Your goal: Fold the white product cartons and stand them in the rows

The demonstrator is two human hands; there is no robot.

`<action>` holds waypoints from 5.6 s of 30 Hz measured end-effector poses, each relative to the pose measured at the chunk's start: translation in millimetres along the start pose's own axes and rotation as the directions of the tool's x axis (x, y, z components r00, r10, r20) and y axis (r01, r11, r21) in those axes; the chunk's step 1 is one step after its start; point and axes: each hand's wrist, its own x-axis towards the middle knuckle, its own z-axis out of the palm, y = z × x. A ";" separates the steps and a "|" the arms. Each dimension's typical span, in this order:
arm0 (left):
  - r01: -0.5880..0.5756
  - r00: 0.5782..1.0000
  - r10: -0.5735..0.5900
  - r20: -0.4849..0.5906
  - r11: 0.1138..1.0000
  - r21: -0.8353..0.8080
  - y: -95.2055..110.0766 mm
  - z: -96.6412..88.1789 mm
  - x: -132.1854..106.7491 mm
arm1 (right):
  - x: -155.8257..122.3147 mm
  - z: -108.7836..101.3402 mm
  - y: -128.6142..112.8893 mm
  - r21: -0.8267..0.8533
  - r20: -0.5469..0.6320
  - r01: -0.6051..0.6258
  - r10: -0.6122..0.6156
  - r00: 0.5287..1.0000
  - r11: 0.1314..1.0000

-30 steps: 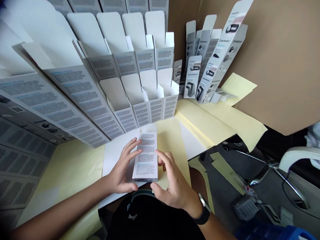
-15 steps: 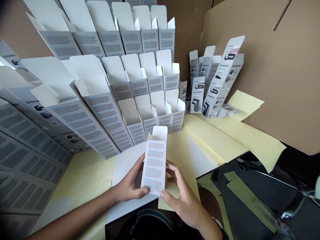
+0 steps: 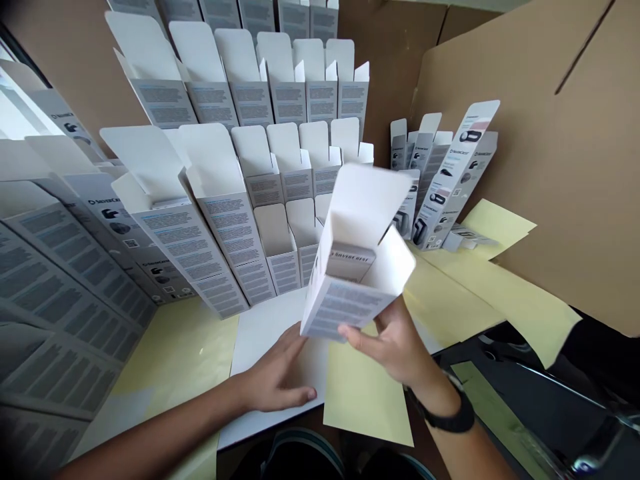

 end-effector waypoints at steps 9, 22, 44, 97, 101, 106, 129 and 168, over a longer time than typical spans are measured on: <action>-0.071 0.931 -0.003 0.365 0.979 0.191 11.9 -6.3 4.8 | 129.8 8.7 -50.9 0.137 0.101 0.270 -0.285 0.953 0.953; -0.069 0.963 0.020 0.270 0.983 0.172 9.0 1.0 -0.9 | 192.8 30.4 -20.7 0.322 0.166 0.241 -0.305 0.938 0.916; -0.080 0.963 0.025 0.268 0.977 0.195 8.1 1.4 -0.5 | 219.9 47.7 -11.2 0.261 0.229 0.186 -0.248 0.941 0.947; -0.083 0.960 0.012 0.281 0.966 0.244 7.8 2.0 0.5 | 253.4 71.4 -28.4 0.044 0.166 0.419 -0.421 0.892 0.907; -0.092 0.964 0.027 0.265 0.968 0.233 6.0 2.9 -0.6 | 253.8 70.2 -28.6 0.060 0.156 0.422 -0.426 0.891 0.905; -0.089 0.966 0.030 0.255 0.970 0.225 5.7 4.0 -1.4 | 254.1 69.1 -28.8 0.063 0.173 0.428 -0.432 0.885 0.901; -0.123 0.971 0.069 0.228 0.965 0.232 1.7 8.9 -2.0 | 185.0 79.7 -49.0 -0.371 -0.149 0.658 -0.742 0.654 0.655; -0.146 0.972 0.094 0.214 0.959 0.243 0.2 11.1 2.3 | 116.0 163.7 -42.5 -0.025 0.946 0.487 -0.137 0.295 0.873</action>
